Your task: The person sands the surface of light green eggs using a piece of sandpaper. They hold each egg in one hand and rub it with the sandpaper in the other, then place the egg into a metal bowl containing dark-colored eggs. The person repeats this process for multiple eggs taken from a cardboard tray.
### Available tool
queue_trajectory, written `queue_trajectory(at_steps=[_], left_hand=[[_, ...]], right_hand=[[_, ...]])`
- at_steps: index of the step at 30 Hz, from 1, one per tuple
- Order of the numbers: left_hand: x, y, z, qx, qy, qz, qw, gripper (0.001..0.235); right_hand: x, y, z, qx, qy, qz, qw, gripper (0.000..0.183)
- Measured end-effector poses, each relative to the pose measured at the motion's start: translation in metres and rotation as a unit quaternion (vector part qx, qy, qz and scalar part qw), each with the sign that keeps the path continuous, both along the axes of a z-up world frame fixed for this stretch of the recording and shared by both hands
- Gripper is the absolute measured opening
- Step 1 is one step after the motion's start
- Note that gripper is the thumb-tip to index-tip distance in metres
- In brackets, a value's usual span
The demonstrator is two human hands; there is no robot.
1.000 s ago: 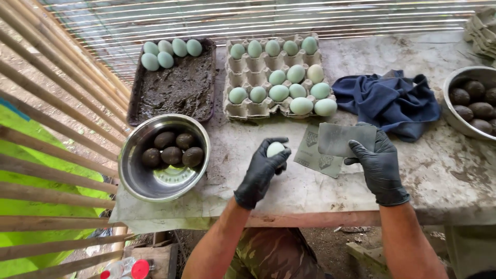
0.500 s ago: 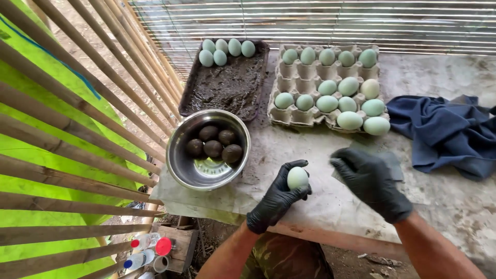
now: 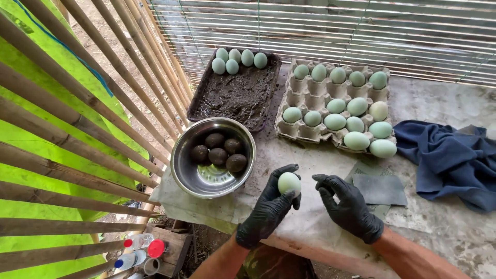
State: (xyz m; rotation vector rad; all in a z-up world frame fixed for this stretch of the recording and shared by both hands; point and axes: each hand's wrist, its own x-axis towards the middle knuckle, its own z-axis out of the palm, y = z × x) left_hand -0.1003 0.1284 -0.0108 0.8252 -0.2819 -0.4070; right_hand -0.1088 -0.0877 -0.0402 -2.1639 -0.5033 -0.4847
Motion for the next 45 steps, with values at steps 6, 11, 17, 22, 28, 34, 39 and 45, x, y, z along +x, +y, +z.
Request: queue_trajectory(at_steps=[6, 11, 17, 22, 28, 34, 39, 45], left_hand=[[0.023, 0.008, 0.027, 0.036, -0.070, 0.053, 0.995, 0.050], [0.037, 0.015, 0.040, 0.148, -0.092, 0.091, 0.980, 0.049], [0.087, 0.048, 0.108, 0.247, -0.243, 0.097, 0.933, 0.049], [0.200, 0.058, 0.107, 0.327, -0.254, 0.190, 0.890, 0.045], [0.324, 0.069, 0.085, 0.498, -0.307, 0.255, 0.769, 0.036], [0.386, 0.072, 0.063, 0.692, -0.353, 0.199, 0.597, 0.036], [0.390, 0.064, 0.065, 0.744, -0.396, 0.126, 0.523, 0.032], [0.419, 0.064, 0.035, 0.763, -0.435, 0.137, 0.458, 0.030]], right_hand=[[-0.004, 0.010, 0.007, -0.044, -0.008, 0.060, 0.997, 0.033], [-0.005, 0.012, 0.017, -0.088, -0.030, 0.055, 0.994, 0.025], [-0.011, 0.006, 0.009, -0.124, -0.020, 0.066, 0.990, 0.032], [-0.017, 0.010, 0.012, -0.140, -0.028, 0.110, 0.984, 0.038], [-0.014, 0.013, 0.018, -0.127, -0.033, 0.142, 0.981, 0.033], [-0.007, 0.010, 0.006, -0.131, -0.003, 0.115, 0.985, 0.035], [-0.004, 0.011, 0.003, -0.128, 0.012, 0.128, 0.983, 0.030], [0.001, 0.011, 0.000, -0.121, 0.027, 0.124, 0.984, 0.032]])
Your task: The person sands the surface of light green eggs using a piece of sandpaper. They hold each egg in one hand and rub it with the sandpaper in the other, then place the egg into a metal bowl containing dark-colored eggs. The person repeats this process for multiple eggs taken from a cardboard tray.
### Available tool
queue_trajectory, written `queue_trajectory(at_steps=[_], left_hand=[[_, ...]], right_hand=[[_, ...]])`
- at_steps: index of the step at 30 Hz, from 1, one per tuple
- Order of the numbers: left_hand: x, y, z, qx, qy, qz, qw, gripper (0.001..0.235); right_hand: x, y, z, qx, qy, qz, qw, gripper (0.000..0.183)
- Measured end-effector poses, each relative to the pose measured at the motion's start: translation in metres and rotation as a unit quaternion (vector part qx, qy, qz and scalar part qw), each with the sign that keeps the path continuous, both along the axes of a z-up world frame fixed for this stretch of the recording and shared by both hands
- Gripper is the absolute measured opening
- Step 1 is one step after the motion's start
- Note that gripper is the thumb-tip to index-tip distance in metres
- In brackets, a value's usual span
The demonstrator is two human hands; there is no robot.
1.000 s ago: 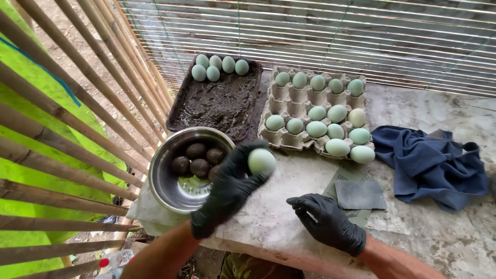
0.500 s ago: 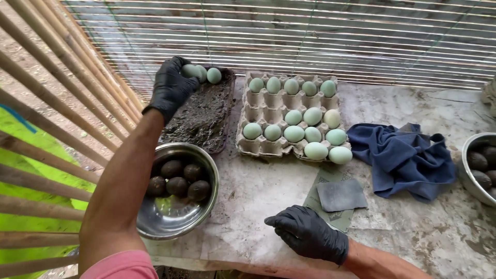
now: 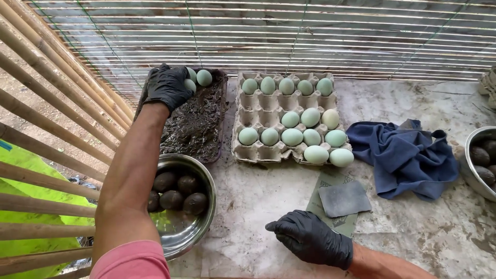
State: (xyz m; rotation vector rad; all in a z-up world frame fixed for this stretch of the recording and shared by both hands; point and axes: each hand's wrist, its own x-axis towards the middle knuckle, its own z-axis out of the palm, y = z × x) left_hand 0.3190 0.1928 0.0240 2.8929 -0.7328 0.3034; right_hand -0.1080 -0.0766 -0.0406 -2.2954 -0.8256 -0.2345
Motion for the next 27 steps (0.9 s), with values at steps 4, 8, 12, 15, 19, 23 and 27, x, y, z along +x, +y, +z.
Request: queue_trajectory(at_steps=[4, 8, 12, 15, 19, 23, 27], left_hand=[[0.015, 0.002, -0.016, 0.050, -0.051, -0.002, 0.997, 0.031], [0.020, 0.001, -0.018, 0.098, -0.076, -0.004, 0.992, 0.036], [0.029, 0.002, -0.032, 0.107, -0.061, -0.003, 0.992, 0.033], [0.037, 0.006, -0.047, 0.107, -0.099, -0.017, 0.989, 0.036], [0.043, 0.006, -0.056, 0.166, -0.142, -0.019, 0.976, 0.047], [0.045, 0.002, -0.057, 0.219, -0.172, -0.015, 0.960, 0.026], [0.042, 0.002, -0.052, 0.217, -0.185, -0.010, 0.958, 0.028]], right_hand=[[0.000, 0.002, 0.002, -0.003, 0.004, 0.008, 1.000, 0.029], [0.000, 0.002, 0.001, 0.006, 0.005, 0.014, 1.000, 0.031], [0.001, 0.002, 0.002, 0.007, 0.003, 0.008, 1.000, 0.031], [0.000, 0.001, 0.004, 0.013, 0.009, 0.011, 1.000, 0.030], [-0.001, 0.000, 0.003, -0.001, 0.000, 0.015, 1.000, 0.031], [-0.004, -0.001, 0.003, 0.000, -0.014, 0.020, 1.000, 0.032], [-0.005, -0.002, 0.002, 0.003, -0.028, 0.019, 0.999, 0.033]])
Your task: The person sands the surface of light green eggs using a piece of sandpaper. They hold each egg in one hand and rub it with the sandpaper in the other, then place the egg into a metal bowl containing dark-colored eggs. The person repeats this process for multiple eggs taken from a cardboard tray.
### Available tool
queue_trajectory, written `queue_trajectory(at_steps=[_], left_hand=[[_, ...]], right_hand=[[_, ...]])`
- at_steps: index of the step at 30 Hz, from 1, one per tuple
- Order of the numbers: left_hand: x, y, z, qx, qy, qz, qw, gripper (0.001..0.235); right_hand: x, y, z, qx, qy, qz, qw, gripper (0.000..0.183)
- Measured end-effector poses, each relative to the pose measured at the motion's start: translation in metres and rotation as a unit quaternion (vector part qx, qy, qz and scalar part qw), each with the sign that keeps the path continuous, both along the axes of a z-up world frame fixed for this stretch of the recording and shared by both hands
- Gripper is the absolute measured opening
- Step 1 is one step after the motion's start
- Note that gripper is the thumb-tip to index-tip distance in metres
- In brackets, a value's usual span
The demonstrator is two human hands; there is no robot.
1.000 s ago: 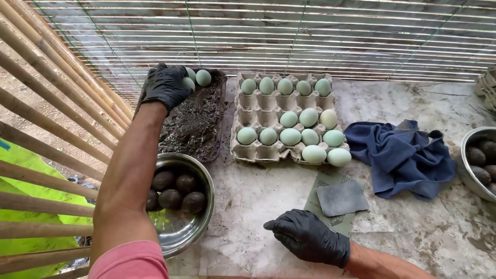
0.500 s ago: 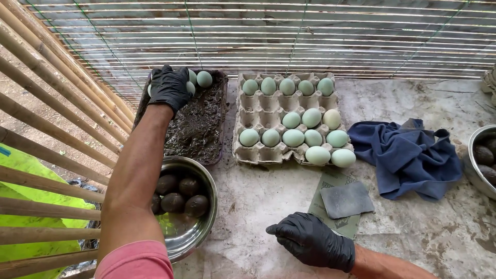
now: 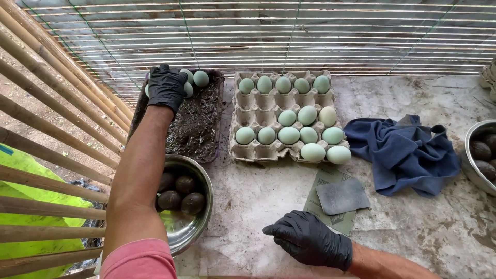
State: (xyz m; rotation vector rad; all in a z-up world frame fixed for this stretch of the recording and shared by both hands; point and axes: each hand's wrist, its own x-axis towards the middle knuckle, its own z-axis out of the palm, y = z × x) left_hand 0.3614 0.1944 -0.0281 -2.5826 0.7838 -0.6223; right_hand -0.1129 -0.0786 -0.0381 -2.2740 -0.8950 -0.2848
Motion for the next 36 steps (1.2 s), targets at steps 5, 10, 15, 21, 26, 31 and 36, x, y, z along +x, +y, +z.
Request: queue_trajectory(at_steps=[5, 10, 15, 21, 26, 31, 36], left_hand=[[-0.025, -0.009, 0.033, -0.026, 0.019, -0.027, 0.999, 0.028], [-0.061, -0.036, 0.063, -0.128, 0.056, -0.105, 0.985, 0.027], [-0.131, -0.093, 0.077, -0.228, 0.088, -0.174, 0.954, 0.026], [-0.253, -0.167, 0.063, -0.363, 0.135, -0.267, 0.882, 0.025], [-0.317, -0.203, 0.041, -0.338, 0.205, -0.252, 0.883, 0.040], [-0.326, -0.216, 0.028, -0.346, 0.227, -0.192, 0.890, 0.044], [-0.278, -0.223, 0.012, -0.362, 0.222, -0.113, 0.898, 0.029]], right_hand=[[-0.003, -0.001, 0.007, -0.020, -0.014, 0.002, 1.000, 0.034], [-0.007, -0.001, 0.014, -0.019, -0.080, 0.006, 0.997, 0.041], [-0.007, -0.004, 0.018, -0.015, -0.104, 0.002, 0.994, 0.040], [-0.022, -0.044, 0.012, -0.058, -0.091, -0.150, 0.983, 0.023], [-0.040, -0.111, 0.030, -0.155, 0.040, -0.307, 0.938, 0.036], [-0.039, -0.138, 0.032, -0.208, 0.126, -0.342, 0.907, 0.051], [-0.031, -0.145, 0.024, -0.260, 0.193, -0.334, 0.885, 0.060]])
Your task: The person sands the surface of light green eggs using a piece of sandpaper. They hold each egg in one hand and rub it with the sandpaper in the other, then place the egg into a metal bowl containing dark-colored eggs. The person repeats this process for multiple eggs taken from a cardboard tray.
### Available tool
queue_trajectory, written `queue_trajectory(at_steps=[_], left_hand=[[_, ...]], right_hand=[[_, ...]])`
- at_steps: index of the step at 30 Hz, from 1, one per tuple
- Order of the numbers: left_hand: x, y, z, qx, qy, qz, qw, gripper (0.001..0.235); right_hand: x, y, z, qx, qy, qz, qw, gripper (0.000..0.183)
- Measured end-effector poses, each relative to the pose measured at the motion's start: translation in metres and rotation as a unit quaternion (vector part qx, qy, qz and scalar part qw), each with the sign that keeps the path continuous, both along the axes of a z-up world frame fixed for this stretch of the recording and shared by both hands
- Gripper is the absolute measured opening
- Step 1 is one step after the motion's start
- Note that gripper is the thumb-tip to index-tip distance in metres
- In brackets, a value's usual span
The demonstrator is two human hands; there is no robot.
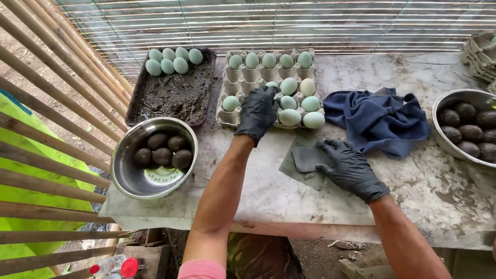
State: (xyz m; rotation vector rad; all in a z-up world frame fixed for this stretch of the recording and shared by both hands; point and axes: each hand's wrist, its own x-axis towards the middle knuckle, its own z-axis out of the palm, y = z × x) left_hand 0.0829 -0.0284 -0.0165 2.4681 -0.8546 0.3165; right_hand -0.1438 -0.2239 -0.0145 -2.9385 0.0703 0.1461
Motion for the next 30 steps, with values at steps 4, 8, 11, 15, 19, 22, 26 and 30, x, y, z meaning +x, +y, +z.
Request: queue_trajectory(at_steps=[4, 8, 11, 15, 19, 22, 26, 30], left_hand=[[0.035, -0.018, -0.010, 0.022, -0.008, 0.024, 0.999, 0.024], [0.044, -0.035, -0.004, 0.032, -0.064, -0.005, 0.997, 0.023], [0.055, -0.051, -0.004, 0.036, -0.054, -0.010, 0.998, 0.024], [0.065, -0.083, -0.006, 0.047, -0.039, -0.019, 0.998, 0.026], [0.070, -0.107, -0.010, 0.063, -0.016, -0.031, 0.997, 0.030], [0.073, -0.119, -0.016, 0.077, 0.001, -0.036, 0.996, 0.033], [0.073, -0.128, -0.023, 0.094, 0.025, -0.046, 0.994, 0.038], [0.075, -0.130, -0.027, 0.107, 0.040, -0.056, 0.992, 0.042]], right_hand=[[0.010, -0.003, 0.002, -0.030, 0.035, -0.025, 0.999, 0.067], [0.017, -0.001, 0.006, -0.034, 0.054, -0.038, 0.997, 0.070], [0.022, -0.001, 0.009, -0.020, 0.065, -0.049, 0.997, 0.072], [0.025, -0.002, 0.007, -0.007, 0.068, -0.052, 0.996, 0.076], [0.025, -0.003, 0.005, -0.005, 0.063, -0.055, 0.996, 0.074], [0.023, -0.001, 0.007, 0.000, 0.039, -0.050, 0.998, 0.068], [0.020, -0.003, -0.002, 0.013, -0.016, -0.045, 0.999, 0.064], [0.010, -0.009, -0.012, 0.045, -0.038, -0.050, 0.997, 0.056]])
